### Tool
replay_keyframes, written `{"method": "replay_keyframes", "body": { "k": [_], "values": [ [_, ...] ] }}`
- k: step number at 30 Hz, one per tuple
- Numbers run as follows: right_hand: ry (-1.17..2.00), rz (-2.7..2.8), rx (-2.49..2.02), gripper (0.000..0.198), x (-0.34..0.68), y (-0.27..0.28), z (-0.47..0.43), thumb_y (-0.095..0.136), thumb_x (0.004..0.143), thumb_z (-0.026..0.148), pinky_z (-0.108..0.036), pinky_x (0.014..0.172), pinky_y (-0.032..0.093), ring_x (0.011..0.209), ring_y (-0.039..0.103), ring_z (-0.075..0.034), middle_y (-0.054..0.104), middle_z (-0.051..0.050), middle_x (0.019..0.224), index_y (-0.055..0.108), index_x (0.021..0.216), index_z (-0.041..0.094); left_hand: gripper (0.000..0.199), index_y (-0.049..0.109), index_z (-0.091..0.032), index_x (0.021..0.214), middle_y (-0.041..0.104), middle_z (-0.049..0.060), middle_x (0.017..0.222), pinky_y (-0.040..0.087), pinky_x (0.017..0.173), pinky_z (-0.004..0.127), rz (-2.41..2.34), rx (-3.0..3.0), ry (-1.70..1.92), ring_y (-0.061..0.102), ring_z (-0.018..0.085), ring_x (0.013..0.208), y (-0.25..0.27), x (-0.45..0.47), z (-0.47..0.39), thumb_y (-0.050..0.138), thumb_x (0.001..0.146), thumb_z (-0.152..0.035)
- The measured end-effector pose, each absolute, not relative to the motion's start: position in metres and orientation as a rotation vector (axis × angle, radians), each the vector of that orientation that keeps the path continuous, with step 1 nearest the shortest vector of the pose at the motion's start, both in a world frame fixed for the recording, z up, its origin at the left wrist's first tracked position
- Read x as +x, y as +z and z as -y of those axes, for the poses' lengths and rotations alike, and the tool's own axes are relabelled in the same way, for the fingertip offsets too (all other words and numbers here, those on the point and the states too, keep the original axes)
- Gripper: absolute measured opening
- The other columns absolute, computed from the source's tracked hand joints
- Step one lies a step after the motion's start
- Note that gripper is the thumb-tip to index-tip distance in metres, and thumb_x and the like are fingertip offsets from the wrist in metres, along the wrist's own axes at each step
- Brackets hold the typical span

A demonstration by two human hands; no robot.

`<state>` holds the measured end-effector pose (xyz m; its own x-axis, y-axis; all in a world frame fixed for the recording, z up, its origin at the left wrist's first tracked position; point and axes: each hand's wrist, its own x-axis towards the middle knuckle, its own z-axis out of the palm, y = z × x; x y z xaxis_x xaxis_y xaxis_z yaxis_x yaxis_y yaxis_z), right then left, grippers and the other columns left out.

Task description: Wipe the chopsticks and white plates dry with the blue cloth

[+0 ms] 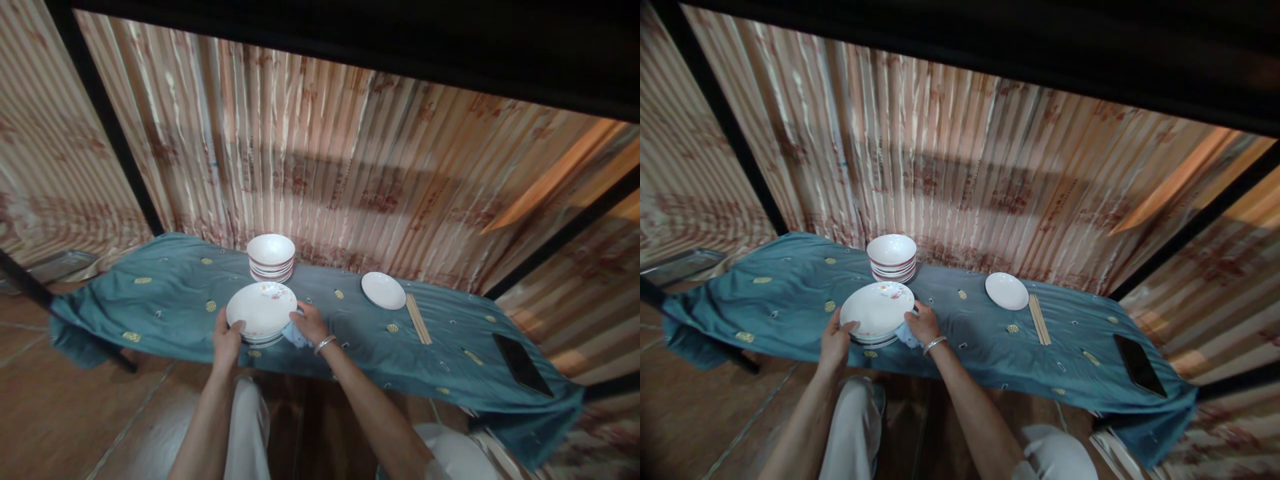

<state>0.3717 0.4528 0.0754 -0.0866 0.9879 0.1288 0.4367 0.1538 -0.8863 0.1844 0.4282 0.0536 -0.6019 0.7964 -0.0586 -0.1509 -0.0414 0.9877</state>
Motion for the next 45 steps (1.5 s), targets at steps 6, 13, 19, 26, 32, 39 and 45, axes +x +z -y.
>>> {"method": "replay_keyframes", "body": {
  "k": [6, 13, 19, 26, 32, 39, 45],
  "values": [
    [0.758, 1.714, -1.372, 0.03, 0.367, 0.089, -0.445, 0.051, 0.075, 0.018, -0.027, 0.084, 0.047, 0.088, 0.063, -0.019, 0.073, -0.001, 0.093, 0.069, 0.099, 0.022, 0.074, 0.05, -0.015, 0.13, 0.063, 0.009, 0.122, 0.037, 0.106, 0.045, -1.362, 0.58, 1.754, 0.056, 0.028, 0.116, 0.07, 0.186, -0.418, 0.059, 0.057, -0.018],
    [0.824, 1.603, -1.228, 0.036, 0.38, 0.106, -0.406, 0.052, 0.078, 0.025, -0.03, 0.089, 0.047, 0.096, 0.062, -0.022, 0.072, -0.002, 0.1, 0.065, 0.111, 0.021, 0.076, 0.046, -0.016, 0.136, 0.051, 0.009, 0.138, 0.037, 0.106, 0.042, -1.395, 0.749, 1.834, 0.045, 0.03, 0.128, 0.1, 0.197, -0.385, 0.063, 0.063, -0.025],
    [0.877, 1.336, -1.252, 0.039, 0.428, 0.11, -0.371, 0.058, 0.076, 0.027, -0.03, 0.085, 0.049, 0.091, 0.064, -0.022, 0.072, -0.003, 0.104, 0.066, 0.113, 0.02, 0.078, 0.025, -0.032, 0.147, 0.034, 0.003, 0.151, 0.046, 0.098, 0.037, -1.188, 0.806, 1.649, 0.044, 0.026, 0.13, 0.114, 0.247, -0.352, 0.06, 0.077, -0.034],
    [0.747, 1.31, -1.363, 0.03, 0.513, 0.09, -0.376, 0.062, 0.075, 0.031, -0.033, 0.084, 0.049, 0.089, 0.064, -0.023, 0.073, -0.005, 0.097, 0.071, 0.101, 0.019, 0.08, 0.015, -0.038, 0.147, 0.037, 0.006, 0.149, 0.057, 0.076, 0.035, -0.981, 0.693, 1.323, 0.057, 0.025, 0.114, 0.099, 0.317, -0.379, 0.054, 0.079, -0.027],
    [0.383, 1.194, -1.656, 0.036, 0.57, 0.087, -0.379, 0.053, 0.083, 0.042, -0.036, 0.079, 0.049, 0.082, 0.065, -0.024, 0.072, -0.008, 0.09, 0.067, 0.104, 0.017, 0.081, 0.024, -0.035, 0.146, 0.048, 0.008, 0.14, 0.058, 0.067, 0.033, -1.005, 0.743, 1.14, 0.063, 0.023, 0.096, 0.062, 0.357, -0.413, 0.059, 0.075, -0.022],
    [0.246, 1.677, -1.641, 0.041, 0.553, 0.069, -0.402, 0.047, 0.09, 0.034, -0.039, 0.094, 0.047, 0.111, 0.059, -0.024, 0.063, -0.015, 0.12, 0.054, 0.124, 0.013, 0.08, 0.034, -0.035, 0.143, 0.049, 0.007, 0.139, 0.057, 0.066, 0.032, -1.018, 0.644, 1.062, 0.064, 0.021, 0.09, 0.04, 0.37, -0.417, 0.063, 0.071, -0.015],
    [0.035, 2.15, -1.733, 0.028, 0.543, 0.039, -0.407, 0.044, 0.087, 0.011, -0.043, 0.096, 0.046, 0.112, 0.056, -0.023, 0.064, -0.012, 0.116, 0.064, 0.106, 0.018, 0.073, 0.027, -0.031, 0.146, 0.052, 0.012, 0.136, 0.057, 0.06, 0.033, -1.001, 0.551, 1.009, 0.067, 0.021, 0.083, 0.045, 0.367, -0.424, 0.06, 0.081, -0.033]
  ]
}}
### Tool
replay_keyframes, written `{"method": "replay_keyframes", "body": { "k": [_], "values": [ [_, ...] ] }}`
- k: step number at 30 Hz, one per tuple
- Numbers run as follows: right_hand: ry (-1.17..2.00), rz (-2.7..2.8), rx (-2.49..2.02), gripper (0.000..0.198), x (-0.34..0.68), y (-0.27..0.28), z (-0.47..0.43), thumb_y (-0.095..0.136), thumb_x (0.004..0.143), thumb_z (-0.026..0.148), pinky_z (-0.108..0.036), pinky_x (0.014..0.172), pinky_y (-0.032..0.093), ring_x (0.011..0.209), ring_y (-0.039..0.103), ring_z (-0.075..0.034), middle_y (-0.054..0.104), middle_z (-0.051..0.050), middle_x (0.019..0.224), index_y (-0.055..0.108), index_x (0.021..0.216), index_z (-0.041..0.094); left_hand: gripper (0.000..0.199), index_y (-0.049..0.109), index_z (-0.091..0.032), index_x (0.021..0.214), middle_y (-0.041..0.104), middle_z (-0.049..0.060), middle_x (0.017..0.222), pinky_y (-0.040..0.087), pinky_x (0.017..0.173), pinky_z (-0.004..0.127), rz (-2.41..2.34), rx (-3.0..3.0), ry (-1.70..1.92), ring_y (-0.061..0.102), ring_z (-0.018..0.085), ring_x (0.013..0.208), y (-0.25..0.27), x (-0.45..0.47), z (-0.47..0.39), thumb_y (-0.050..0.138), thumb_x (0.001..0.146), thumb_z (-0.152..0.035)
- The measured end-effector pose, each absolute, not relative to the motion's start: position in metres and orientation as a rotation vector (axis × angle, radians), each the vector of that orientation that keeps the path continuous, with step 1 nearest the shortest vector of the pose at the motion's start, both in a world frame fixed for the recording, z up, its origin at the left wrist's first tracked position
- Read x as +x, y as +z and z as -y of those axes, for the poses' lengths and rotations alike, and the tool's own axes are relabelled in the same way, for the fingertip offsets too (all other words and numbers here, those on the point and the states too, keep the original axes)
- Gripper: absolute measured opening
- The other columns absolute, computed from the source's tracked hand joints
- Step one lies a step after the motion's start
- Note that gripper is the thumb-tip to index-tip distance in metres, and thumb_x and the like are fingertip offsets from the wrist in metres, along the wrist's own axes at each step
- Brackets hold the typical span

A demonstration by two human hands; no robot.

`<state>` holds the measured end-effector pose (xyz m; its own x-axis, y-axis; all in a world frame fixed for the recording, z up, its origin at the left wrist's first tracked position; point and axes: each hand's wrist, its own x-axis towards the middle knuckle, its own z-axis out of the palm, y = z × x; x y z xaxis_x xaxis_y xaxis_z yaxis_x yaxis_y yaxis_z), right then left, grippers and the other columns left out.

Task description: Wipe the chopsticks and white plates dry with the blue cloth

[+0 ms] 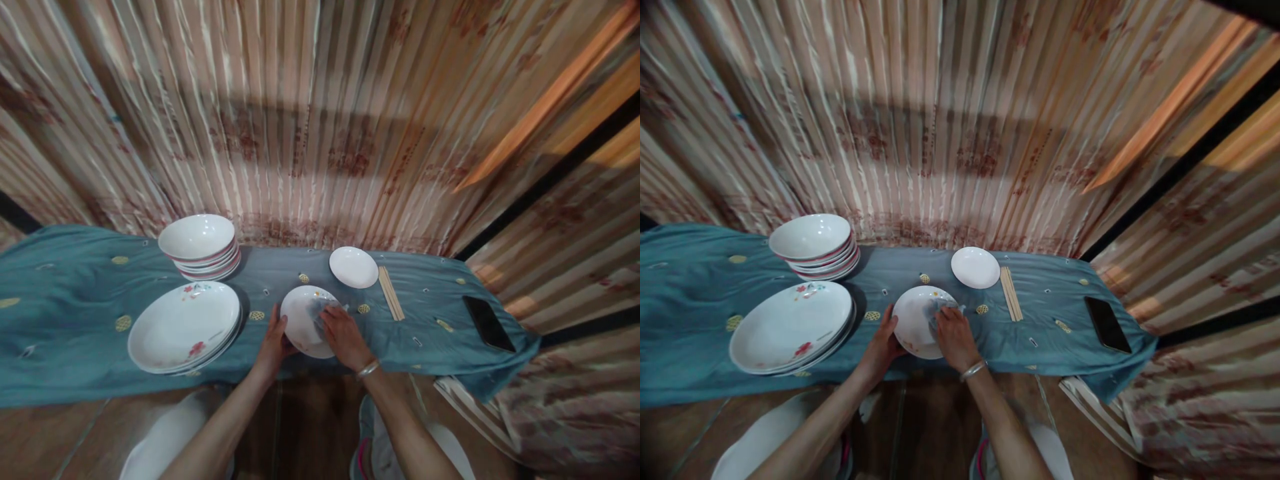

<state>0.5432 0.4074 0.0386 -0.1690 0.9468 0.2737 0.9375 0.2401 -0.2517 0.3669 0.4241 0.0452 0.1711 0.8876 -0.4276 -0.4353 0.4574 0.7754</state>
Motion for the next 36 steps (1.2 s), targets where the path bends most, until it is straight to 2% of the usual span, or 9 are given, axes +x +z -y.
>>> {"method": "replay_keyframes", "body": {
  "k": [4, 6, 11, 16, 21, 26, 29, 36],
  "values": [
    [-0.029, 2.218, -1.784, 0.025, 0.552, 0.034, -0.412, 0.044, 0.084, 0.003, -0.044, 0.095, 0.045, 0.096, 0.06, -0.023, 0.067, -0.013, 0.092, 0.065, 0.091, 0.015, 0.069, 0.036, -0.024, 0.143, 0.064, 0.013, 0.12, 0.057, 0.06, 0.033, -0.955, 0.565, 0.979, 0.068, 0.023, 0.08, 0.05, 0.367, -0.425, 0.061, 0.081, -0.04],
    [-0.033, 2.143, -1.796, 0.023, 0.555, 0.03, -0.418, 0.044, 0.085, 0.005, -0.045, 0.096, 0.045, 0.097, 0.059, -0.024, 0.066, -0.013, 0.091, 0.064, 0.092, 0.016, 0.069, 0.039, -0.025, 0.142, 0.065, 0.012, 0.117, 0.057, 0.061, 0.033, -0.953, 0.595, 0.987, 0.068, 0.023, 0.08, 0.05, 0.367, -0.425, 0.064, 0.079, -0.041],
    [-0.014, 1.913, -1.796, 0.027, 0.55, 0.021, -0.441, 0.043, 0.085, 0.009, -0.046, 0.094, 0.046, 0.103, 0.058, -0.026, 0.064, -0.018, 0.106, 0.062, 0.103, 0.012, 0.07, 0.041, -0.026, 0.141, 0.064, 0.011, 0.121, 0.058, 0.062, 0.033, -0.957, 0.661, 0.999, 0.068, 0.023, 0.082, 0.046, 0.371, -0.426, 0.065, 0.077, -0.043],
    [0.196, 1.8, -1.588, 0.038, 0.534, 0.028, -0.456, 0.041, 0.088, 0.016, -0.042, 0.102, 0.042, 0.117, 0.054, -0.024, 0.06, -0.015, 0.122, 0.055, 0.123, 0.014, 0.072, 0.041, -0.026, 0.141, 0.062, 0.011, 0.124, 0.059, 0.062, 0.034, -0.965, 0.665, 1.018, 0.068, 0.025, 0.086, 0.046, 0.377, -0.426, 0.066, 0.076, -0.043],
    [0.515, 1.768, -1.376, 0.042, 0.516, 0.042, -0.453, 0.039, 0.088, 0.017, -0.043, 0.109, 0.035, 0.128, 0.046, -0.022, 0.053, -0.012, 0.136, 0.054, 0.127, 0.016, 0.068, 0.043, -0.03, 0.14, 0.054, 0.008, 0.136, 0.059, 0.065, 0.034, -0.954, 0.64, 1.017, 0.066, 0.026, 0.096, 0.048, 0.379, -0.425, 0.066, 0.077, -0.04],
    [0.774, 1.767, -1.196, 0.042, 0.507, 0.053, -0.431, 0.04, 0.088, 0.015, -0.038, 0.113, 0.031, 0.131, 0.044, -0.018, 0.05, -0.009, 0.139, 0.057, 0.126, 0.018, 0.066, 0.044, -0.033, 0.139, 0.05, 0.006, 0.141, 0.059, 0.066, 0.033, -0.971, 0.63, 1.018, 0.063, 0.027, 0.105, 0.042, 0.377, -0.423, 0.066, 0.077, -0.04],
    [0.914, 1.755, -1.108, 0.041, 0.511, 0.058, -0.417, 0.041, 0.087, 0.013, -0.036, 0.11, 0.034, 0.127, 0.048, -0.017, 0.054, -0.007, 0.136, 0.061, 0.121, 0.02, 0.067, 0.043, -0.033, 0.139, 0.052, 0.007, 0.139, 0.059, 0.063, 0.031, -0.963, 0.653, 1.02, 0.065, 0.025, 0.1, 0.039, 0.375, -0.423, 0.066, 0.077, -0.042],
    [1.057, 1.847, -1.148, 0.033, 0.529, 0.07, -0.395, 0.051, 0.079, 0.007, -0.031, 0.095, 0.047, 0.106, 0.063, -0.017, 0.067, -0.003, 0.117, 0.071, 0.098, 0.022, 0.073, 0.043, -0.029, 0.139, 0.066, 0.007, 0.115, 0.057, 0.056, 0.026, -0.968, 0.683, 1.033, 0.066, 0.017, 0.076, 0.043, 0.373, -0.422, 0.069, 0.073, -0.044]
  ]
}}
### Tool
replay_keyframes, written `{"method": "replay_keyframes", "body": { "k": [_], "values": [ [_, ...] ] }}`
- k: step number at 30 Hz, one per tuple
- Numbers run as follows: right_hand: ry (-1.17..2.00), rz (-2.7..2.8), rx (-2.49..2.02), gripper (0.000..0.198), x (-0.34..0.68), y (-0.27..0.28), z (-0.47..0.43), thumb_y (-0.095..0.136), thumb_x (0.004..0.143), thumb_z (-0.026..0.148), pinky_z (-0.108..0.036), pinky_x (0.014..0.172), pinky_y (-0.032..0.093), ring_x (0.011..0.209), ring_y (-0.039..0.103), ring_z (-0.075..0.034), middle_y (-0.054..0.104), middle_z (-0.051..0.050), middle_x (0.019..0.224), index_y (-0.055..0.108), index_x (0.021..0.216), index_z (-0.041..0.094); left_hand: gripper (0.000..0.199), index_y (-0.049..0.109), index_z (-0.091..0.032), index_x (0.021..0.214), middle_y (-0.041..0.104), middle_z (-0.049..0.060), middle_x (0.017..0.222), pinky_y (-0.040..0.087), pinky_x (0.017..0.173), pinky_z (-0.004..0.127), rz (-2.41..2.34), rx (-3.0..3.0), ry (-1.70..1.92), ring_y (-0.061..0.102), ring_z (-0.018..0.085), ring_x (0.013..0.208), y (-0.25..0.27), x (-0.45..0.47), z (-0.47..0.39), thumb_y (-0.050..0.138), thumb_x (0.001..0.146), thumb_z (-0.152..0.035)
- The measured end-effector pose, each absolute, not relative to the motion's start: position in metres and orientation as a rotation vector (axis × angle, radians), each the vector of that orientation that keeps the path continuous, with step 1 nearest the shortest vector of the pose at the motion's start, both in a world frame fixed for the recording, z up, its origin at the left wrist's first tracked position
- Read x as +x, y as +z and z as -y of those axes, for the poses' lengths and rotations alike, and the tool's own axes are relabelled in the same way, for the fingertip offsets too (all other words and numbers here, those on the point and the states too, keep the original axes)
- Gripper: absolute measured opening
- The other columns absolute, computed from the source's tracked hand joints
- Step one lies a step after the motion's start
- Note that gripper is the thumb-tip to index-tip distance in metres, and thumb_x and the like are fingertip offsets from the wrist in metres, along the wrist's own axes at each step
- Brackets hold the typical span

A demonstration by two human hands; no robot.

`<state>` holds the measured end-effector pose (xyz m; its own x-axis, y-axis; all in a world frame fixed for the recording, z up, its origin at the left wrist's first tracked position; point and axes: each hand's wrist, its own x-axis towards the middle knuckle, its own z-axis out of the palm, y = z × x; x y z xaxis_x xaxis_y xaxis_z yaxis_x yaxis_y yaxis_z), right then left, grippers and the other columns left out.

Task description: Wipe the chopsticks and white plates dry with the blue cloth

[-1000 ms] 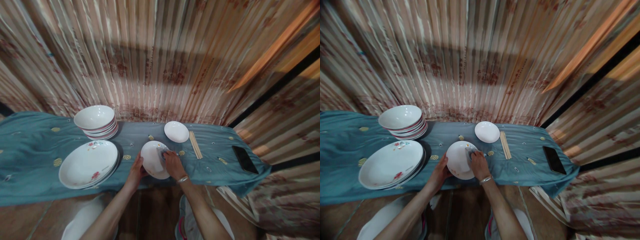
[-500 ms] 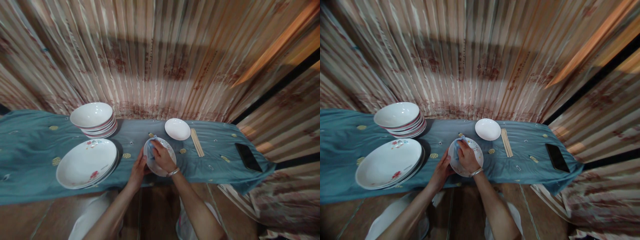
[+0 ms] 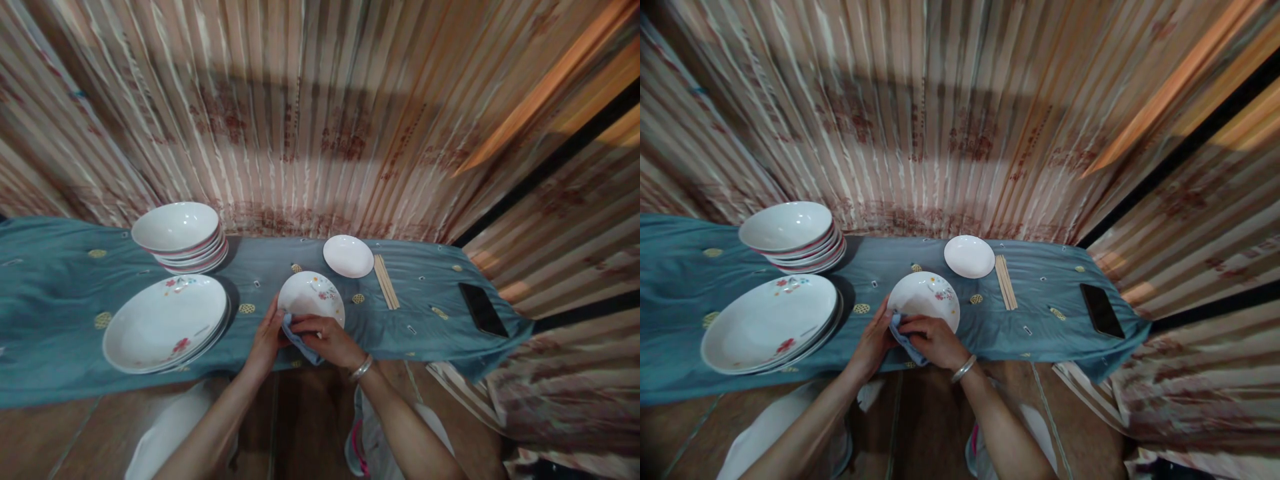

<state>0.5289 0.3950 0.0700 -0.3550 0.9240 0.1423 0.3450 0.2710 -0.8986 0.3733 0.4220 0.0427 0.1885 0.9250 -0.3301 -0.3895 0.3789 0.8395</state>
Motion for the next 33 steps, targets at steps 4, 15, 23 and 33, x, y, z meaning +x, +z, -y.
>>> {"method": "replay_keyframes", "body": {
  "k": [4, 15, 23, 33],
  "values": [
    [0.977, 1.941, -1.269, 0.035, 0.538, 0.07, -0.387, 0.048, 0.074, 0.0, -0.028, 0.092, 0.048, 0.099, 0.065, -0.015, 0.069, -0.001, 0.105, 0.071, 0.089, 0.022, 0.08, 0.042, -0.026, 0.14, 0.066, 0.009, 0.114, 0.056, 0.055, 0.026, -0.984, 0.702, 1.032, 0.066, 0.019, 0.076, 0.045, 0.373, -0.422, 0.071, 0.069, -0.049],
    [0.398, 2.012, -1.724, 0.031, 0.573, 0.041, -0.395, 0.046, 0.071, -0.001, -0.036, 0.093, 0.046, 0.098, 0.062, -0.02, 0.069, -0.007, 0.099, 0.067, 0.083, 0.017, 0.08, 0.043, -0.027, 0.14, 0.055, 0.01, 0.134, 0.059, 0.06, 0.03, -1.002, 0.716, 1.03, 0.065, 0.026, 0.092, 0.046, 0.374, -0.421, 0.073, 0.068, -0.047],
    [0.206, 1.913, -1.616, 0.037, 0.569, 0.016, -0.417, 0.039, 0.084, 0.01, -0.041, 0.103, 0.042, 0.118, 0.053, -0.021, 0.062, -0.011, 0.12, 0.062, 0.113, 0.016, 0.069, 0.047, -0.029, 0.137, 0.046, 0.006, 0.143, 0.059, 0.065, 0.031, -0.984, 0.718, 1.034, 0.059, 0.029, 0.109, 0.049, 0.373, -0.415, 0.07, 0.073, -0.042],
    [0.442, 1.965, -1.378, 0.043, 0.532, 0.04, -0.408, 0.042, 0.083, 0.008, -0.046, 0.109, 0.035, 0.126, 0.047, -0.021, 0.055, -0.011, 0.133, 0.061, 0.12, 0.018, 0.07, 0.044, -0.027, 0.139, 0.047, 0.008, 0.143, 0.06, 0.067, 0.034, -0.969, 0.693, 1.05, 0.057, 0.032, 0.114, 0.045, 0.373, -0.415, 0.069, 0.075, -0.039]
  ]
}}
